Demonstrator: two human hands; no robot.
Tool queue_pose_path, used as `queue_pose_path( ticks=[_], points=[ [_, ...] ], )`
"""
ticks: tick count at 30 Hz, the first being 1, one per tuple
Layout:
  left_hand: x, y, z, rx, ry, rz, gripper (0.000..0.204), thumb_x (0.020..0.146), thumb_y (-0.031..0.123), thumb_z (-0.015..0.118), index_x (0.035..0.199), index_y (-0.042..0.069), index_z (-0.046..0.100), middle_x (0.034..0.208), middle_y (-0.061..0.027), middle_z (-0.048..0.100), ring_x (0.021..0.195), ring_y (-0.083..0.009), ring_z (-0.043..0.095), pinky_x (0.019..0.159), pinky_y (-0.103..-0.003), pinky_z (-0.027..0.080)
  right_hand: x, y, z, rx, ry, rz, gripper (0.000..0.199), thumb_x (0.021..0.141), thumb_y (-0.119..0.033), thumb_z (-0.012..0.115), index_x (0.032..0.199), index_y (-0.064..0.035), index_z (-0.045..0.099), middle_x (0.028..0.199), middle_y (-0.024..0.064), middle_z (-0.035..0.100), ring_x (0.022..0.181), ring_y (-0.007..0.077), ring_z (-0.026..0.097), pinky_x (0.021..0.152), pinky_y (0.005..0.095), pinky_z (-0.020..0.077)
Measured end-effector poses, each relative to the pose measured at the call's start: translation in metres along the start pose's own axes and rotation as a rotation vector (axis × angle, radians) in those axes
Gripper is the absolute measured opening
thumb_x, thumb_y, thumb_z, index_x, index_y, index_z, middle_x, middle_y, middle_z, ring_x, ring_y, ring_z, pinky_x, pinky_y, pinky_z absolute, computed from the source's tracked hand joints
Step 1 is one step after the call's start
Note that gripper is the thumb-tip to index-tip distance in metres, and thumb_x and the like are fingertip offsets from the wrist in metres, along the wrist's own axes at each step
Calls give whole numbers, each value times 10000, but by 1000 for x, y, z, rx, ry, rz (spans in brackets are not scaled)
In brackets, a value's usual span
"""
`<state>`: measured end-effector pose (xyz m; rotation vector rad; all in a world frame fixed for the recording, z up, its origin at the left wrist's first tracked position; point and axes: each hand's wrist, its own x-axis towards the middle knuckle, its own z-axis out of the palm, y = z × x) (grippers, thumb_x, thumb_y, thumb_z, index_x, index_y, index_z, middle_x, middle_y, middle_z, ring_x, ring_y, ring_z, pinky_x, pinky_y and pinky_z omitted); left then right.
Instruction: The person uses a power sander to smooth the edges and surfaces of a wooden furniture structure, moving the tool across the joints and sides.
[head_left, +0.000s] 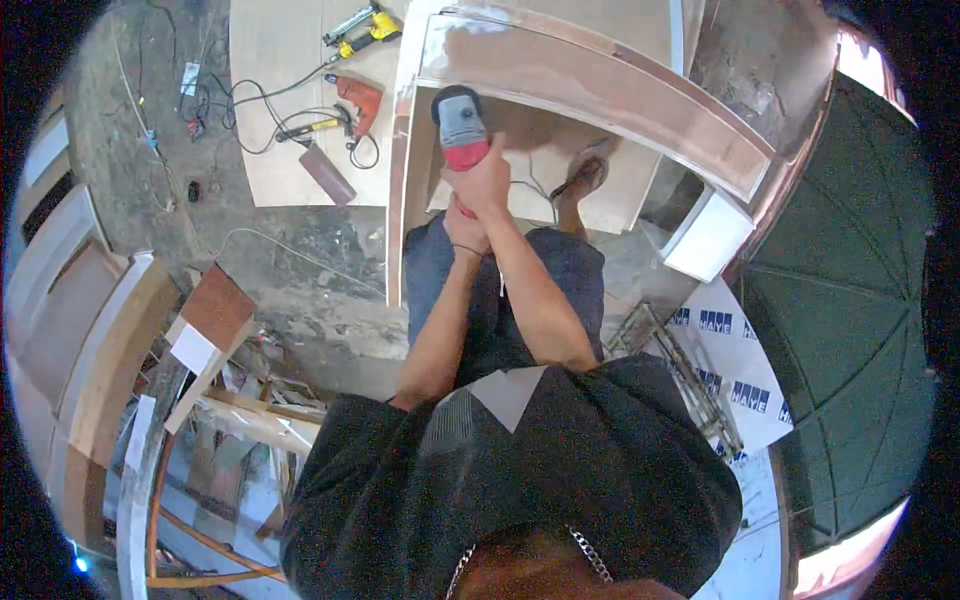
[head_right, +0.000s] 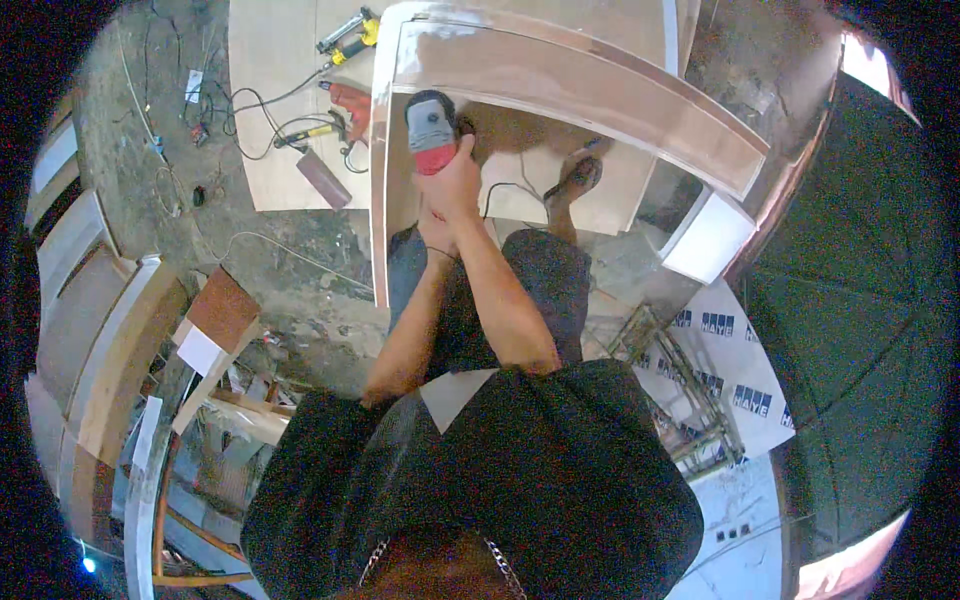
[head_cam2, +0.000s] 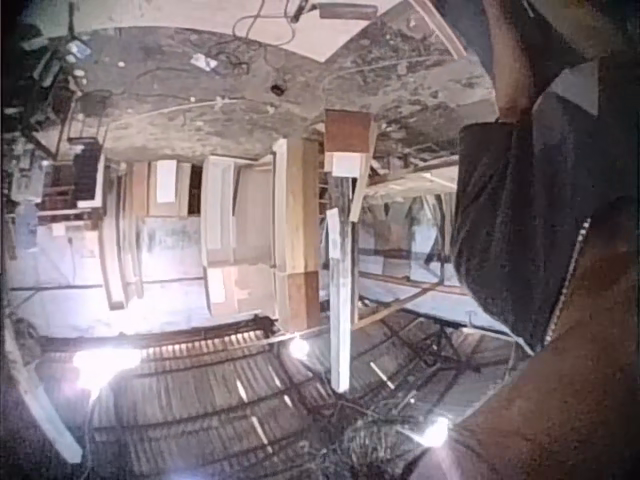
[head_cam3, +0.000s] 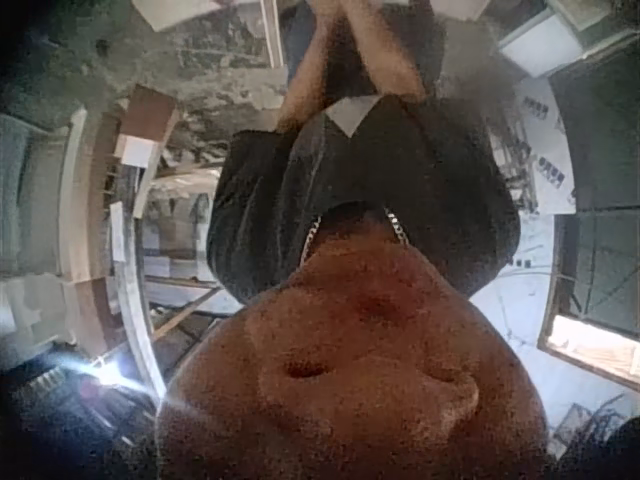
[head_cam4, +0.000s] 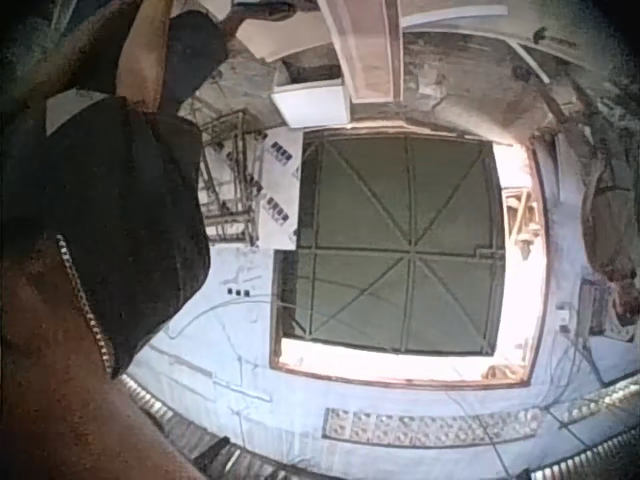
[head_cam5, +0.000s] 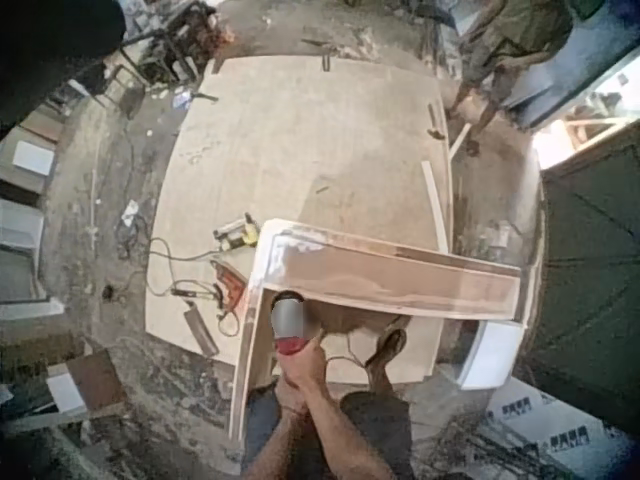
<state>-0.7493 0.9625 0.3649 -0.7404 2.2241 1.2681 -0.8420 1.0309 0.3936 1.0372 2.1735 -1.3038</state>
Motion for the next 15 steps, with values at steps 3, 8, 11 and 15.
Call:
queue_pose_path(
  ticks=[3,8,11,15],
  points=[
    [19,-8,-36,-123,-184,228,739,595,346,850,1188,38,535,1110,-126,641,998,-267,644,865,-350,495,-5,-10,18,-28,72,9,822,585,-268,818,1205,10,355,898,276,644,862,450,637,758,493,516],
    [85,0,-77,-878,-501,-184,524,788,258,725,1199,-3,530,1139,-115,608,866,-177,657,702,-293,537,-12,27,-20,-7,349,93,931,580,-291,825,1301,23,328,1040,275,622,966,419,622,863,459,493],
    [147,22,-30,-567,-258,-187,489,871,430,634,1042,-28,622,946,-109,661,705,-152,658,580,-276,521,-18,64,-59,-80,422,333,948,563,-254,838,1313,51,345,1220,245,551,1151,361,539,985,420,420],
    [205,42,22,-10,-42,-168,574,833,481,679,1033,-51,598,845,-84,674,624,-181,665,491,-284,530,-29,103,-92,12,581,240,920,548,-231,849,1282,51,371,1211,220,545,1133,336,535,990,405,407]
  ],
)
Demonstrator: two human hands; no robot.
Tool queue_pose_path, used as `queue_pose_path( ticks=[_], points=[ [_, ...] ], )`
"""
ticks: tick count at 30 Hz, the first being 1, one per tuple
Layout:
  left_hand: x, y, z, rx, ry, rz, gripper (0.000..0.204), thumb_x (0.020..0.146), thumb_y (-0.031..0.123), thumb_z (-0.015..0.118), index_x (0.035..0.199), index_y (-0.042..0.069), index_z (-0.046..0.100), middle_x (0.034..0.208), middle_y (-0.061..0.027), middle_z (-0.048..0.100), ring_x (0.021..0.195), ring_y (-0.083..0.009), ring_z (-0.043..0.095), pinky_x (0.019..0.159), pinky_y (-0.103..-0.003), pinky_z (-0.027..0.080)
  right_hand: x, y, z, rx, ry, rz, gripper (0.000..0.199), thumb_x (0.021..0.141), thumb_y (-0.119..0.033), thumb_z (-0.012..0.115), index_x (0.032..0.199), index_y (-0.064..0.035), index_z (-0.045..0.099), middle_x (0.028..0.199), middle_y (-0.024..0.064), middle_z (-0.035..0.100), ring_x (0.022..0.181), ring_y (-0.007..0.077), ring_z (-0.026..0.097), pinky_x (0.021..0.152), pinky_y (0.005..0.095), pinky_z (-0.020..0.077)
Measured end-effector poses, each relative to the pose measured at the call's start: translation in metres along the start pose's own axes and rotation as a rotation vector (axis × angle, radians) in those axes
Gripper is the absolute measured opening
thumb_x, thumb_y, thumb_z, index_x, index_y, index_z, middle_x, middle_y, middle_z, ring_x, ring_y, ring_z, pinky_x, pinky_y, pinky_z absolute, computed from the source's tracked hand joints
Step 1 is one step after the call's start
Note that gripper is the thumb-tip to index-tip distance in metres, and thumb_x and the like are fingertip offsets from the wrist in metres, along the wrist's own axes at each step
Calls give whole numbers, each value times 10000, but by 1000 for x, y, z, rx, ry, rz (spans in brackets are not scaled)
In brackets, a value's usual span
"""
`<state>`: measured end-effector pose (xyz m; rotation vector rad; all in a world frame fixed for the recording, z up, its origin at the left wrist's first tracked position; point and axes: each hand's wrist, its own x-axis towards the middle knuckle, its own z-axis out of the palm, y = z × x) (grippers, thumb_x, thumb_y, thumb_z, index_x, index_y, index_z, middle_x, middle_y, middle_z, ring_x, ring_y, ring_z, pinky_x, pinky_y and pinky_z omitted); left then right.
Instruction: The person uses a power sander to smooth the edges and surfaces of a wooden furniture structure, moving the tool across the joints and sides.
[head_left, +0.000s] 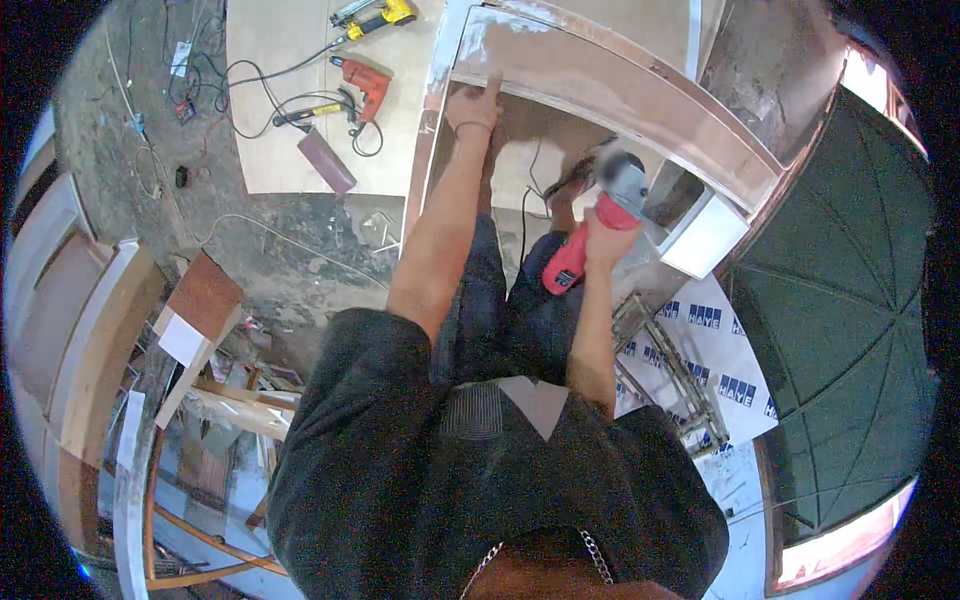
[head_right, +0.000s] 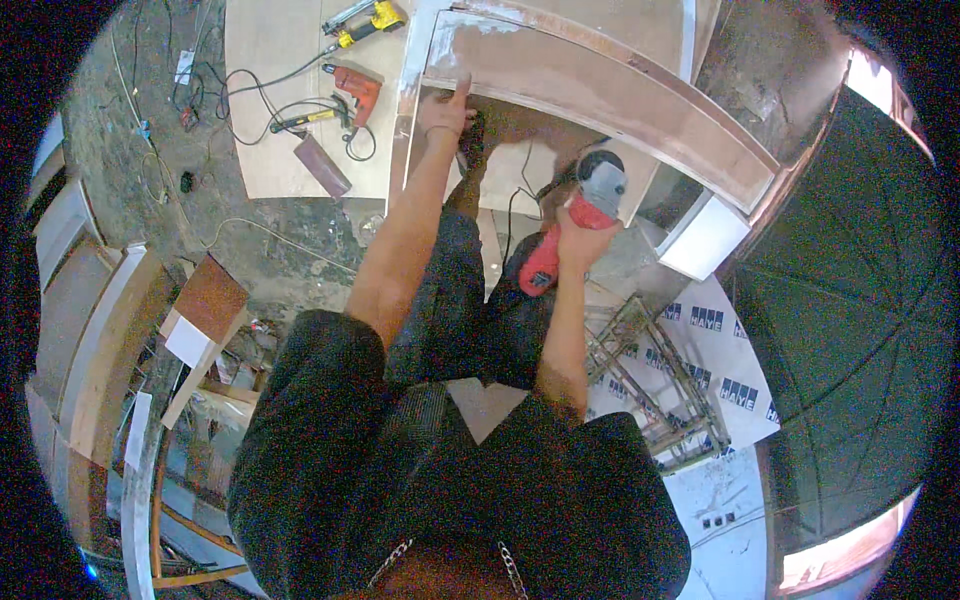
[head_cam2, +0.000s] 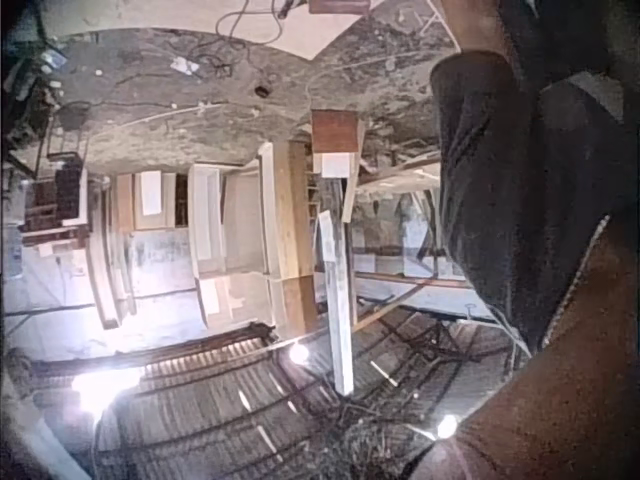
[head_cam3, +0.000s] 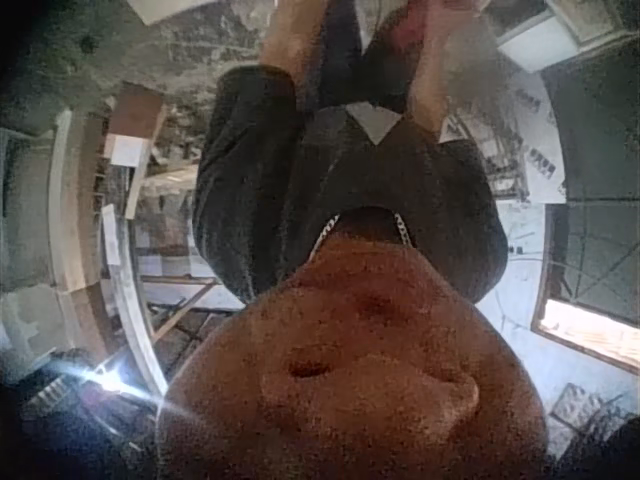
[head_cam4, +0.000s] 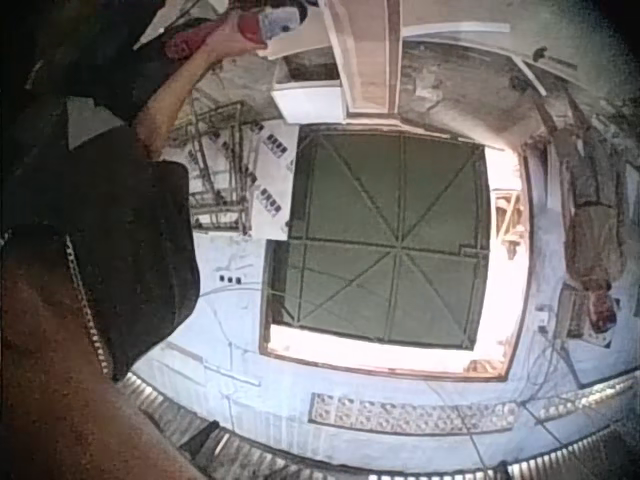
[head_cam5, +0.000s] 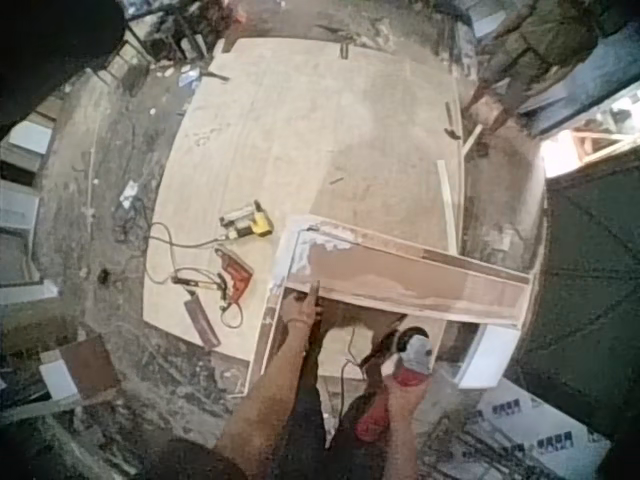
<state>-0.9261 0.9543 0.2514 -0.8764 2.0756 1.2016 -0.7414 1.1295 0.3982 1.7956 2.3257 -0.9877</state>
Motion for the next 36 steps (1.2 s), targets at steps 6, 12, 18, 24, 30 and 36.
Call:
queue_pose_path(
  ticks=[6,12,18,24,30,36],
  points=[
    [-12,4,-6,-234,-86,94,462,829,389,720,977,-36,616,816,-107,682,588,-174,664,403,-285,504,1,28,-23,50,107,32,853,555,-188,850,1251,41,413,1195,183,554,1107,307,535,992,398,399],
    [-3,8,-2,-299,-130,1,457,779,350,775,995,-23,623,884,-97,685,668,-176,671,524,-307,553,0,41,-14,54,86,-55,893,553,-185,849,1275,34,370,1215,213,540,1109,329,542,978,422,413],
    [-112,-78,-19,215,-802,473,643,731,237,796,1272,8,535,1129,-133,650,1026,-240,628,901,-349,494,-12,-6,28,-38,-80,-32,993,525,-305,850,1304,27,330,1083,268,602,1008,418,603,905,476,469],
    [-167,-87,-12,-111,-520,389,829,602,382,858,1256,29,491,1218,-106,608,1107,-231,591,944,-353,461,-26,-75,78,-66,-217,-132,1043,538,-315,843,1329,79,290,1022,280,626,941,429,629,841,450,508],
    [-159,-68,-2,-90,-470,311,546,765,357,727,1193,65,552,1149,-123,636,1064,-220,608,927,-351,458,-26,-93,84,-76,-359,-88,918,543,-299,840,1226,56,341,950,286,638,900,434,639,798,457,515],
    [-175,-72,8,30,-474,331,543,728,407,737,1131,78,582,1033,-134,675,993,-291,643,855,-374,490,-18,-75,69,-18,-270,-34,788,553,-324,847,1124,-1,412,952,266,645,875,411,651,780,446,523]
  ],
)
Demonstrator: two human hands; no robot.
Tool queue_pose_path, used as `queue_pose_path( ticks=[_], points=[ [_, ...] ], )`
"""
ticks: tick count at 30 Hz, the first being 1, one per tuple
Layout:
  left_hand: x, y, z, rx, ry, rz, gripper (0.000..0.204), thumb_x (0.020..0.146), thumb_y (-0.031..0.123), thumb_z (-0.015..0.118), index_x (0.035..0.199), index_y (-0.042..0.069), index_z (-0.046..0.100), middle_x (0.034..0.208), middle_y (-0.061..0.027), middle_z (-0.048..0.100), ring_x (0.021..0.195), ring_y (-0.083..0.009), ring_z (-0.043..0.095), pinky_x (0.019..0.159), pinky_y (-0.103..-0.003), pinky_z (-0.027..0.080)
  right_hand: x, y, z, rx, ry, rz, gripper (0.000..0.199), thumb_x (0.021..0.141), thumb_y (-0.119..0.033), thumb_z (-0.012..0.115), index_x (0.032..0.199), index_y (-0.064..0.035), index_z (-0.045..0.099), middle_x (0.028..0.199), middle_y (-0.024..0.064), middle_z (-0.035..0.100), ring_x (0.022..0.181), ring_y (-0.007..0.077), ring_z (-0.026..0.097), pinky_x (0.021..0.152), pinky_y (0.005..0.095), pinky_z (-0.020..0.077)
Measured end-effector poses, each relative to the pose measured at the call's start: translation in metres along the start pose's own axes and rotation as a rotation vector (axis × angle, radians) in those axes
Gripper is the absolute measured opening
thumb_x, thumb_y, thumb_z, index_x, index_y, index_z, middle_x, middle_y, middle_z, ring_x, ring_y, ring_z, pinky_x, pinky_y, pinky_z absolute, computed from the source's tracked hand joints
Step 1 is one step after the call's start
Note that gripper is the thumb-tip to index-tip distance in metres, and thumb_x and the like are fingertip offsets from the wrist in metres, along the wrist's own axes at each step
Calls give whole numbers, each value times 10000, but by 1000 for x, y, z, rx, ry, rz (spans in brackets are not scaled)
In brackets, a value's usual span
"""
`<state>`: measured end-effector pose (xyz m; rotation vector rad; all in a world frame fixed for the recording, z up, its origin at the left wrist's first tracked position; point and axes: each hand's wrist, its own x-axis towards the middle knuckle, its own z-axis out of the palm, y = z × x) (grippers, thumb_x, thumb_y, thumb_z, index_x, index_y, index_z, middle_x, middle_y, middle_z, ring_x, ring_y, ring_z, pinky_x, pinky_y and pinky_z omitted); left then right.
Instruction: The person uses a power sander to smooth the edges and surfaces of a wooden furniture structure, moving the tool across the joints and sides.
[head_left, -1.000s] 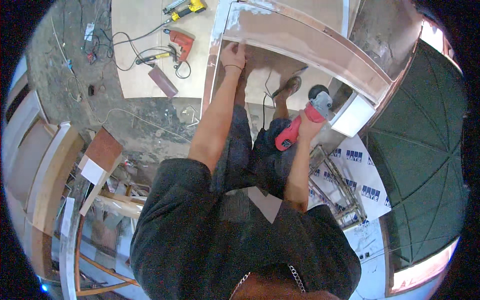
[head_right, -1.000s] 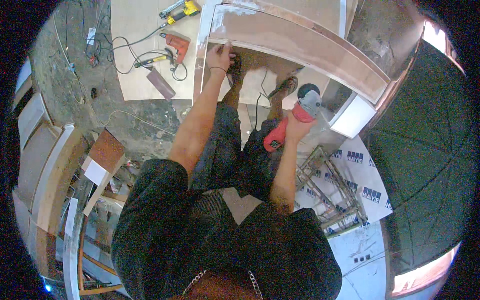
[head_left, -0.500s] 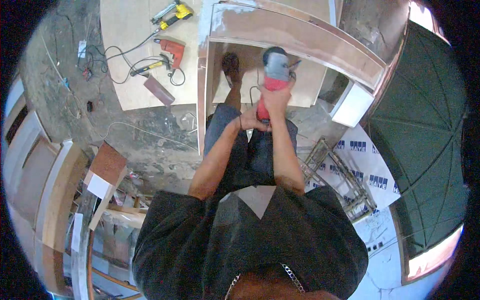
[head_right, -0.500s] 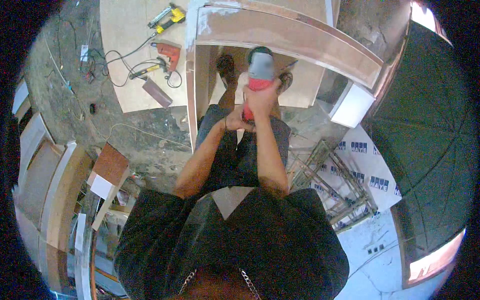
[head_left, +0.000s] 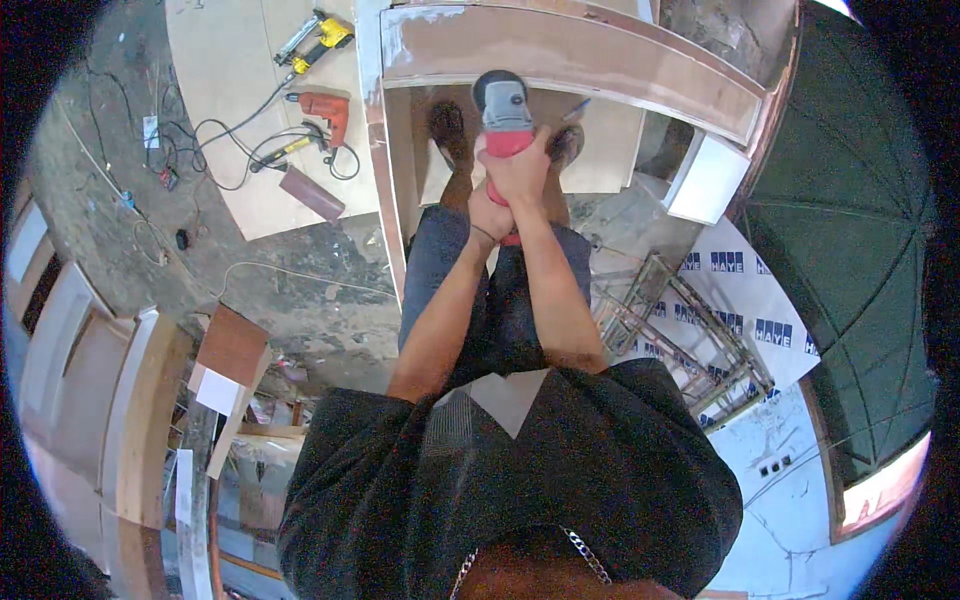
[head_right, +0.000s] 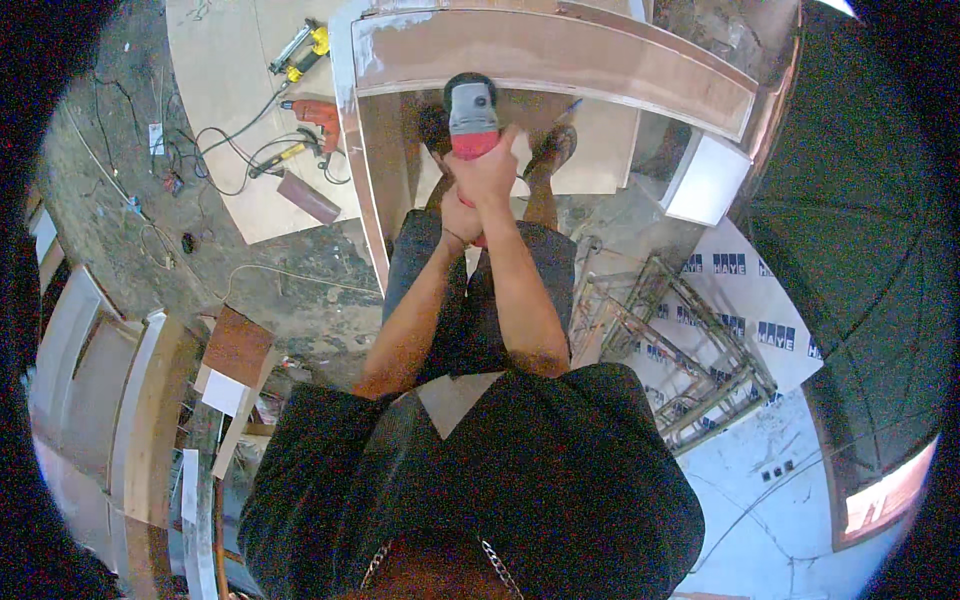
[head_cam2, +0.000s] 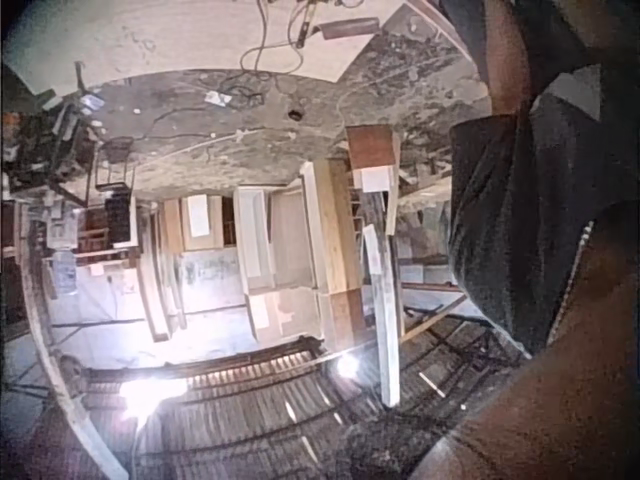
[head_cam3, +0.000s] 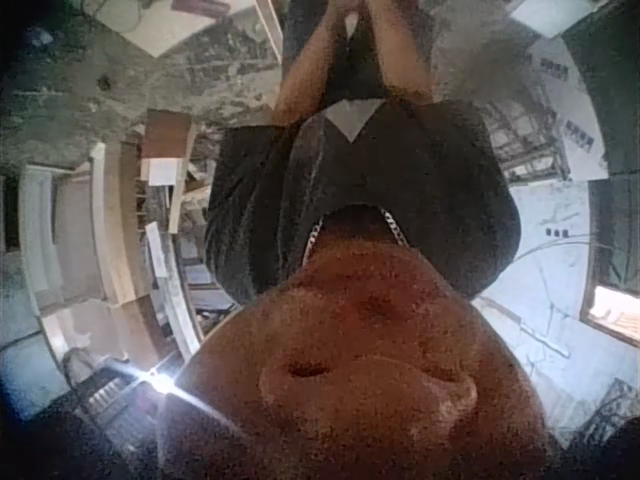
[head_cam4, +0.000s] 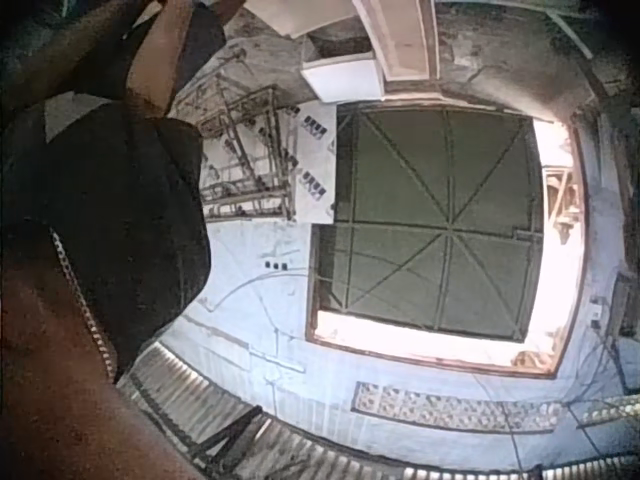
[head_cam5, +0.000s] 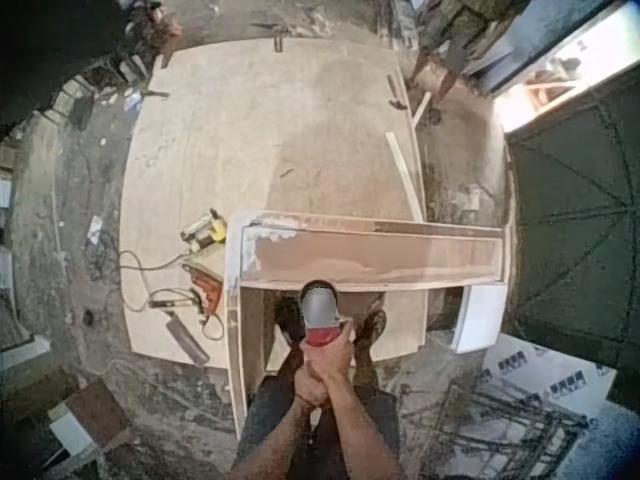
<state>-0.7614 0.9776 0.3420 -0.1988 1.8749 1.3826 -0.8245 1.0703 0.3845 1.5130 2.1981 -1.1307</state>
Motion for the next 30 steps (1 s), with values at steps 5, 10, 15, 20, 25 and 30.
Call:
queue_pose_path(
  ticks=[5,10,15,20,25,30],
  points=[
    [14,7,26,65,-56,20,590,637,472,761,1045,73,612,953,-198,673,938,-372,642,805,-422,500,25,32,-14,52,162,-50,862,534,-290,844,1195,47,404,998,250,629,931,414,634,833,449,504],
    [14,14,57,178,-134,19,583,612,460,761,1006,58,609,942,-227,664,917,-413,633,794,-439,507,39,53,-43,28,241,9,816,535,-271,840,1150,36,400,1078,265,600,1006,390,611,884,430,484],
    [1,15,54,-70,-33,166,577,645,336,793,1079,16,588,961,-191,677,929,-322,663,816,-384,505,27,40,-43,89,103,-20,837,540,-287,848,1173,26,398,1079,247,606,1001,361,618,879,422,486],
    [0,10,15,-147,52,28,586,679,340,789,1150,58,584,1052,-143,675,1002,-265,653,837,-354,495,14,12,-7,16,-29,-75,930,532,-320,826,1225,88,358,958,303,636,911,451,635,821,468,513],
    [19,10,18,100,-34,25,631,666,397,789,1155,57,581,1033,-141,682,994,-287,655,827,-363,499,27,8,-18,59,5,-6,886,529,-294,843,1193,62,378,984,305,626,934,447,628,845,471,499],
    [18,23,55,54,0,-35,600,659,404,782,1105,51,588,982,-160,687,964,-323,657,814,-386,503,39,21,-47,96,76,-26,852,535,-256,843,1183,32,371,1030,275,598,979,407,609,855,451,485]
  ],
)
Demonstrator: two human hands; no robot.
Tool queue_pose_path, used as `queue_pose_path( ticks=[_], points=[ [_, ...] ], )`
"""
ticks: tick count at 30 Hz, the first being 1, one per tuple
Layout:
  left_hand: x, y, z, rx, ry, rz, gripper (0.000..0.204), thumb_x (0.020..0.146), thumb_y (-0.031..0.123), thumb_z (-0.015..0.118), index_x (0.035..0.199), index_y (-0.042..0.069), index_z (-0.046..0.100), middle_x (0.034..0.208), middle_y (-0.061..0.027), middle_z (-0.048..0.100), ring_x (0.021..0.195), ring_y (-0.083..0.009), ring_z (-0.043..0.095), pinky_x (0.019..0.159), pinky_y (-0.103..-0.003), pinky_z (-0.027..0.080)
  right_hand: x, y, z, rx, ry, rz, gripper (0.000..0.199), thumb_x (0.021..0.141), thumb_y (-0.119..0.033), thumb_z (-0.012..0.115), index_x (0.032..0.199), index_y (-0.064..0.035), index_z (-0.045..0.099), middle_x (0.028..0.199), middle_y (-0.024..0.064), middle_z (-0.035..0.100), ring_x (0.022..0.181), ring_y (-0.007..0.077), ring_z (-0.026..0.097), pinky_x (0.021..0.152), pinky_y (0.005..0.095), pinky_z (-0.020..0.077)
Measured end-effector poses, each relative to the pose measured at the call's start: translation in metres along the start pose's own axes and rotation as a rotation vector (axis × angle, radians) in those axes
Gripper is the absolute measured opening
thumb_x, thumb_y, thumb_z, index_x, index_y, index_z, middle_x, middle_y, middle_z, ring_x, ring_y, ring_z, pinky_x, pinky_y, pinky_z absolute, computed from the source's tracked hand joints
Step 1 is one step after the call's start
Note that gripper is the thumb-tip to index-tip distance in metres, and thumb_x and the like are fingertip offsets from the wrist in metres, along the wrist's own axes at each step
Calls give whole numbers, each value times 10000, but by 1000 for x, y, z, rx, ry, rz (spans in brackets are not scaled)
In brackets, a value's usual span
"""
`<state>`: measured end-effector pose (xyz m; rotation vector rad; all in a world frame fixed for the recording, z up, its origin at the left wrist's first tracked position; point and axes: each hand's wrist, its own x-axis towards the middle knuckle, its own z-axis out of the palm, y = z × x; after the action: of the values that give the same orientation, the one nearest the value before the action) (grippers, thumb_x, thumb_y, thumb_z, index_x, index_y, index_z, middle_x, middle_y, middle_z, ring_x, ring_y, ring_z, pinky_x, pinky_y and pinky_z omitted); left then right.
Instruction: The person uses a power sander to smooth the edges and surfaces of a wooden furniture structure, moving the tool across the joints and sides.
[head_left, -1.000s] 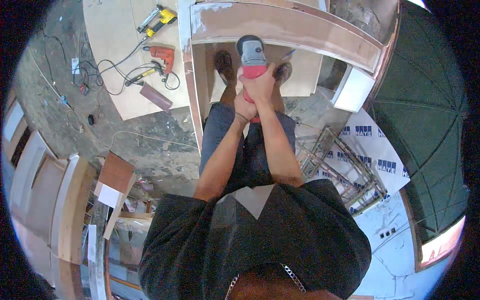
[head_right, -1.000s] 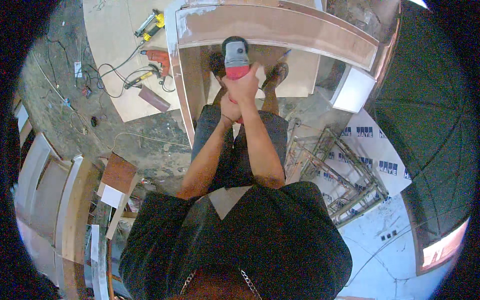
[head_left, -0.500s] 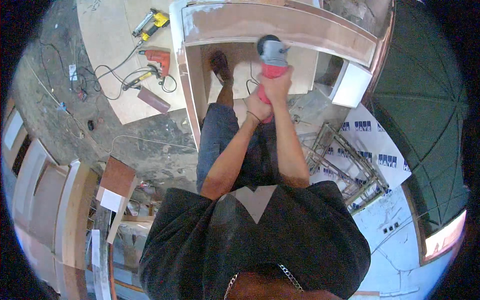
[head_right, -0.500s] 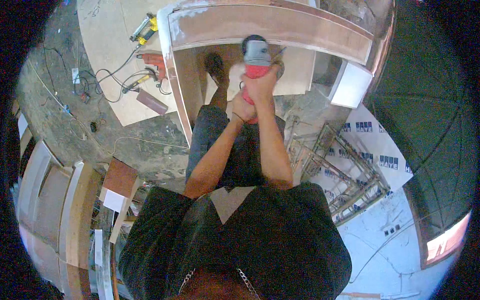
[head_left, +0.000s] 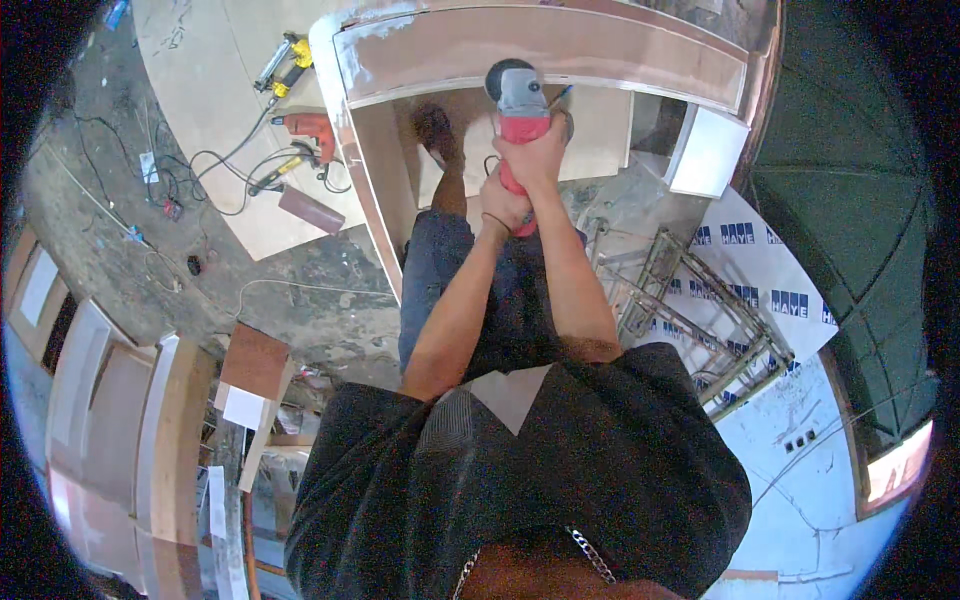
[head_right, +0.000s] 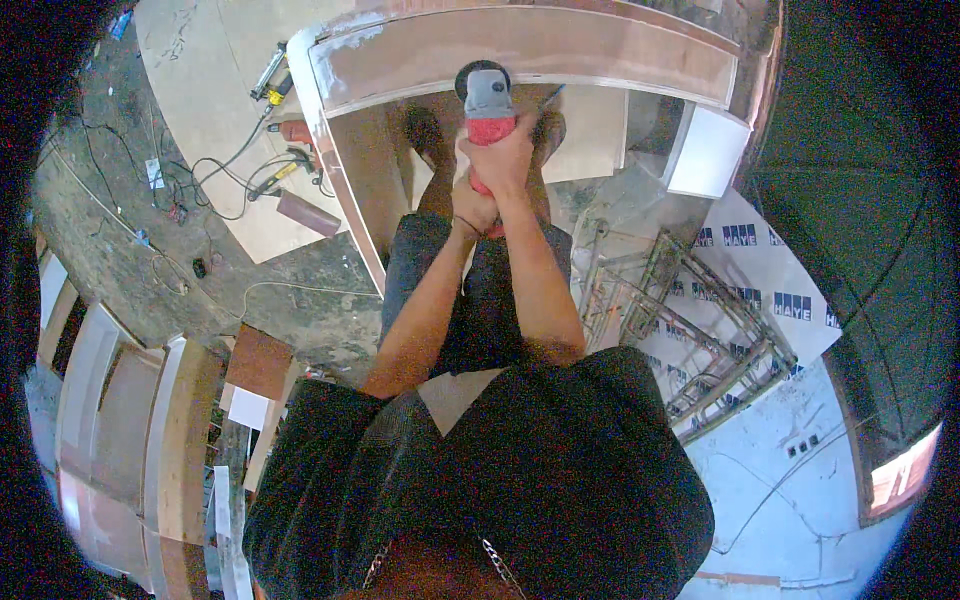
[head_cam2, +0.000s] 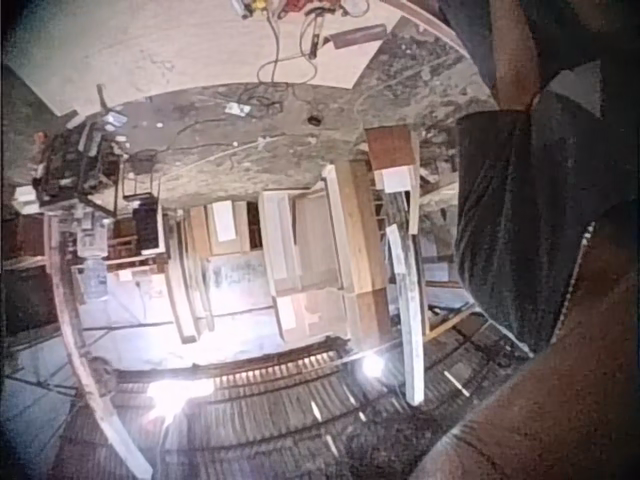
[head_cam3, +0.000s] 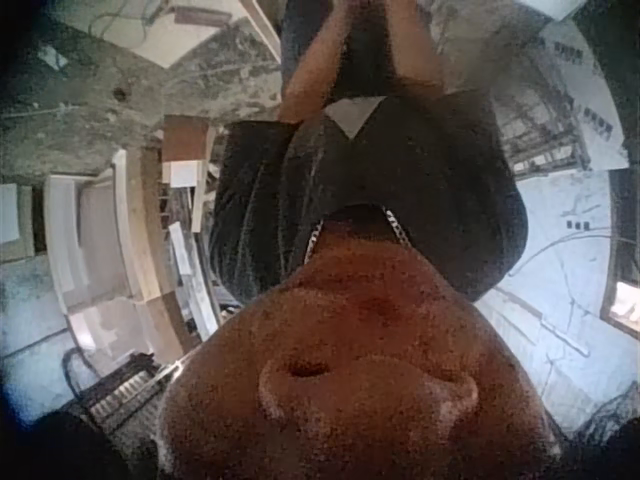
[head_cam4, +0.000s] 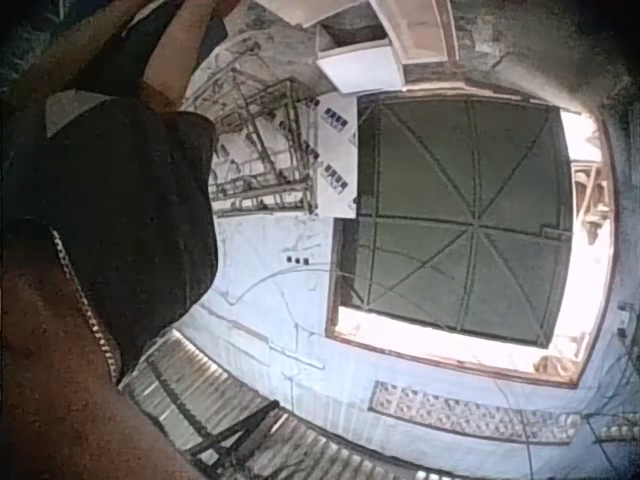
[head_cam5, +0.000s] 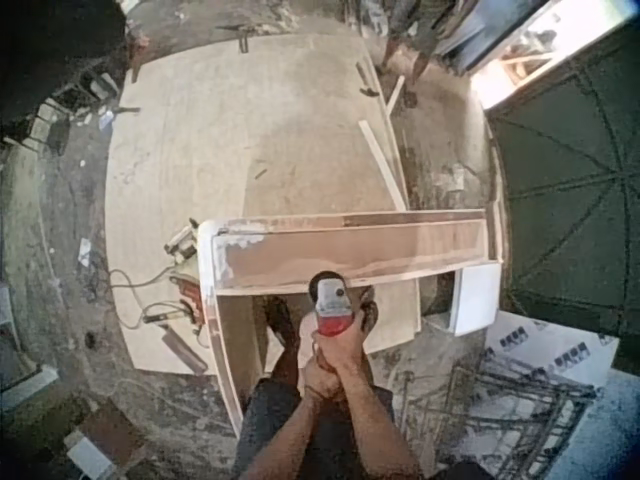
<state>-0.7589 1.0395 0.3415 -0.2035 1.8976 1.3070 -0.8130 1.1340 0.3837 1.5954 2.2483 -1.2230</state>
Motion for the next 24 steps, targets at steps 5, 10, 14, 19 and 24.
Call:
queue_pose_path(
  ticks=[5,10,14,19,24],
  points=[
    [-4,9,8,-55,-25,56,584,660,415,775,1076,49,592,968,-172,685,948,-341,654,811,-389,502,5,14,-6,-6,-3,40,769,519,-239,845,1100,8,406,1020,231,591,970,370,604,836,433,484],
    [5,19,35,12,-81,-64,630,659,418,772,1134,51,578,1021,-163,678,990,-325,645,841,-369,493,29,37,-24,3,38,35,788,534,-255,844,1137,18,416,986,231,634,933,378,642,825,427,510],
    [-1,28,71,60,-75,-51,653,657,428,770,1155,55,573,1069,-170,661,1017,-337,628,865,-363,483,46,63,-51,51,-27,33,927,529,-287,856,1237,27,347,1055,266,592,967,405,612,865,452,490],
    [8,30,124,162,-81,20,650,650,428,772,1159,74,576,1075,-168,659,1034,-351,617,875,-388,479,76,86,-89,24,34,42,889,531,-310,859,1204,29,388,1043,265,608,964,413,619,854,450,500],
    [9,34,185,68,-96,18,630,649,431,762,1154,99,583,1039,-161,672,1016,-355,628,857,-409,485,102,106,-140,21,42,98,835,535,-325,857,1159,21,423,998,271,632,932,423,635,832,455,513]
  ],
)
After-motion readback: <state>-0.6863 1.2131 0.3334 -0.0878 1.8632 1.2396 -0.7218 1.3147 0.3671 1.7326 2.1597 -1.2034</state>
